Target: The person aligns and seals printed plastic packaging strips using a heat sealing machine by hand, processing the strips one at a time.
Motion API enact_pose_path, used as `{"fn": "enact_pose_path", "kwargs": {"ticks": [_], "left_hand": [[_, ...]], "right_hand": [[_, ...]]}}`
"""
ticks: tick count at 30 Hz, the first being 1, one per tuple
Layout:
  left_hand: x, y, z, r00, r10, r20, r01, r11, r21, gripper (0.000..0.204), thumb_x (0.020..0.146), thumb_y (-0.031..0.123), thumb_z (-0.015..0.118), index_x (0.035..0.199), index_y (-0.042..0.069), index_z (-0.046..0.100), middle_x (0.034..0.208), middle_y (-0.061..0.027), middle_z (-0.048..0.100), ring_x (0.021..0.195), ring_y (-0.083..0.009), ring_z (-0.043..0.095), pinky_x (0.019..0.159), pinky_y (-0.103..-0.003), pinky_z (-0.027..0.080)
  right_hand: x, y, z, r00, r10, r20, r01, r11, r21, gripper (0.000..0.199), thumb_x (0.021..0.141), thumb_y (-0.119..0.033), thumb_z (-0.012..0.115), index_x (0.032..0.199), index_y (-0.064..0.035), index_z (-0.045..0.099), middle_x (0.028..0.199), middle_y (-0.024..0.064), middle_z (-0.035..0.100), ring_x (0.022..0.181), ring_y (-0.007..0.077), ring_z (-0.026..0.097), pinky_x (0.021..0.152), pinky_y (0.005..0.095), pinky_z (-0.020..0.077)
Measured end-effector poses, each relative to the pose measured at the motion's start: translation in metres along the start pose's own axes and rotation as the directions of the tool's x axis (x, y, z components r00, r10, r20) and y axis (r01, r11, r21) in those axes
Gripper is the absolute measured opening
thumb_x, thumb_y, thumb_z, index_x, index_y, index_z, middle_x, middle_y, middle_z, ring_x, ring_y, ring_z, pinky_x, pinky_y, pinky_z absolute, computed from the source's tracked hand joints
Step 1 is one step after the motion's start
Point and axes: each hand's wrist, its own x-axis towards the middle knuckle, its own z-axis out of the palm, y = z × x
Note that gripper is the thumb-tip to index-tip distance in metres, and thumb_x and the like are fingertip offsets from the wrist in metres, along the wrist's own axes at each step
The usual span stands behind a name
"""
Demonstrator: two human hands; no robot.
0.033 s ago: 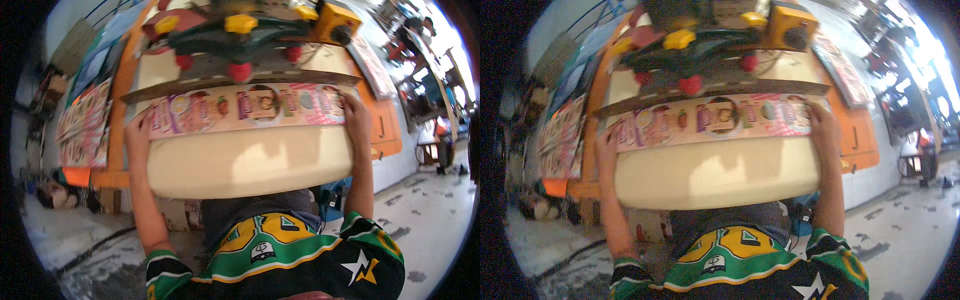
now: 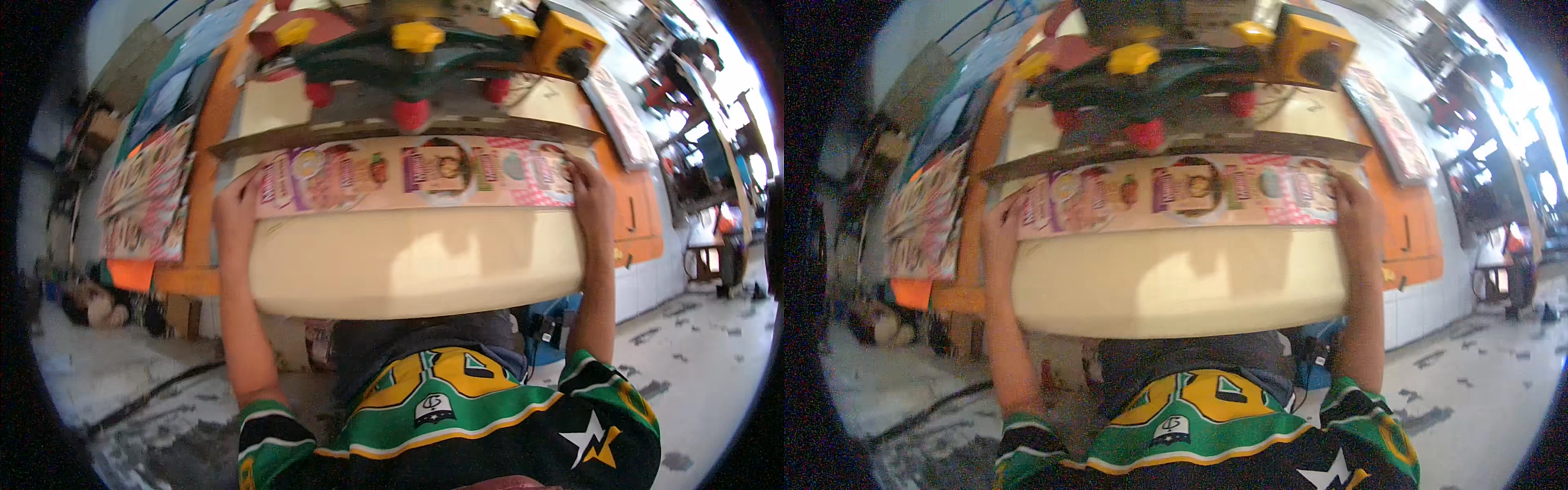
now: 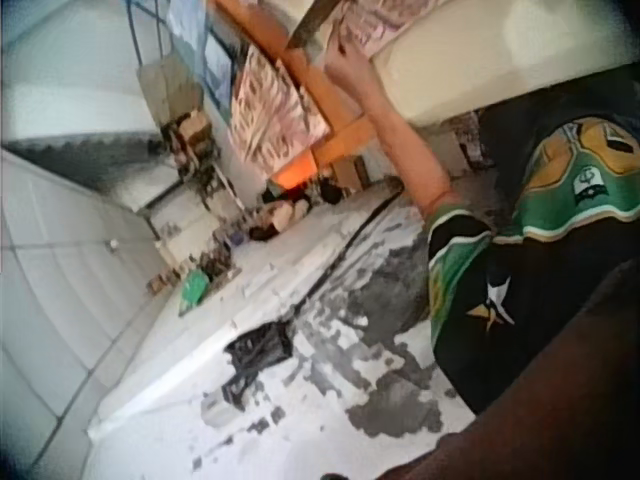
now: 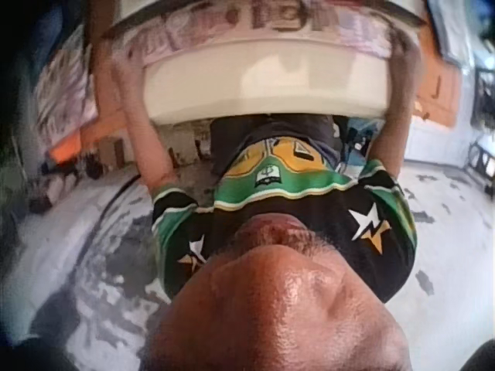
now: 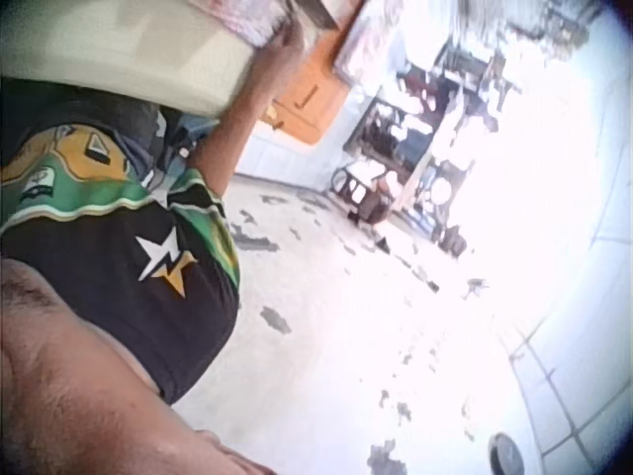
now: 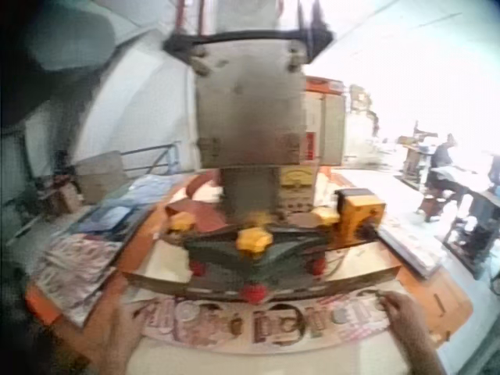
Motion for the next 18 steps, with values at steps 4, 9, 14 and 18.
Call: {"fn": "enact_pose_path", "kwargs": {"ticks": [4,9,14,18], "left_hand": [[-0.004,0.018,-0.001,0.999,-0.039,-0.034,0.041,0.997,0.065,0.028,0.094,0.027,0.059,0.115,0.011,0.07,0.094,-0.0178,0.071,0.081,-0.0224,0.068,0.075,-0.032,0.05],[-0.003,-0.004,-0.005,0.998,0.004,-0.057,0.002,0.995,0.101,0.026,0.093,0.027,0.059,0.114,0.018,0.071,0.092,-0.0179,0.07,0.08,-0.0307,0.068,0.071,-0.035,0.052],[-0.003,0.003,-0.007,0.999,-0.038,-0.025,0.041,0.991,0.126,0.026,0.094,0.025,0.058,0.114,0.014,0.07,0.097,-0.0175,0.07,0.086,-0.0282,0.069,0.076,-0.033,0.051],[-0.004,0.01,-0.007,0.998,-0.052,-0.023,0.054,0.993,0.108,0.028,0.094,0.024,0.058,0.114,0.008,0.069,0.102,-0.017,0.071,0.091,-0.0252,0.069,0.081,-0.032,0.05]], "right_hand": [[-0.002,-0.009,-0.006,0.999,-0.034,-0.016,0.032,0.996,-0.078,0.028,0.096,-0.023,0.057,0.115,-0.0052,0.067,0.094,0.0173,0.07,0.087,0.0259,0.068,0.077,0.0335,0.0494],[-0.001,-0.013,-0.001,1.0,-0.006,0.026,0.007,1.0,-0.025,0.03,0.094,-0.029,0.056,0.115,-0.0099,0.068,0.1,0.0183,0.069,0.094,0.0303,0.067,0.081,0.039,0.0494],[0.0,-0.007,0.001,1.0,-0.029,0.01,0.029,0.999,-0.031,0.03,0.095,-0.027,0.056,0.112,-0.0049,0.067,0.101,0.02,0.069,0.095,0.0309,0.067,0.083,0.0386,0.0489],[-0.004,-0.015,-0.003,1.0,-0.022,0.002,0.022,0.999,0.034,0.03,0.095,-0.026,0.056,0.113,-0.0043,0.067,0.101,0.0201,0.069,0.095,0.0315,0.067,0.083,0.0387,0.0488]]}}
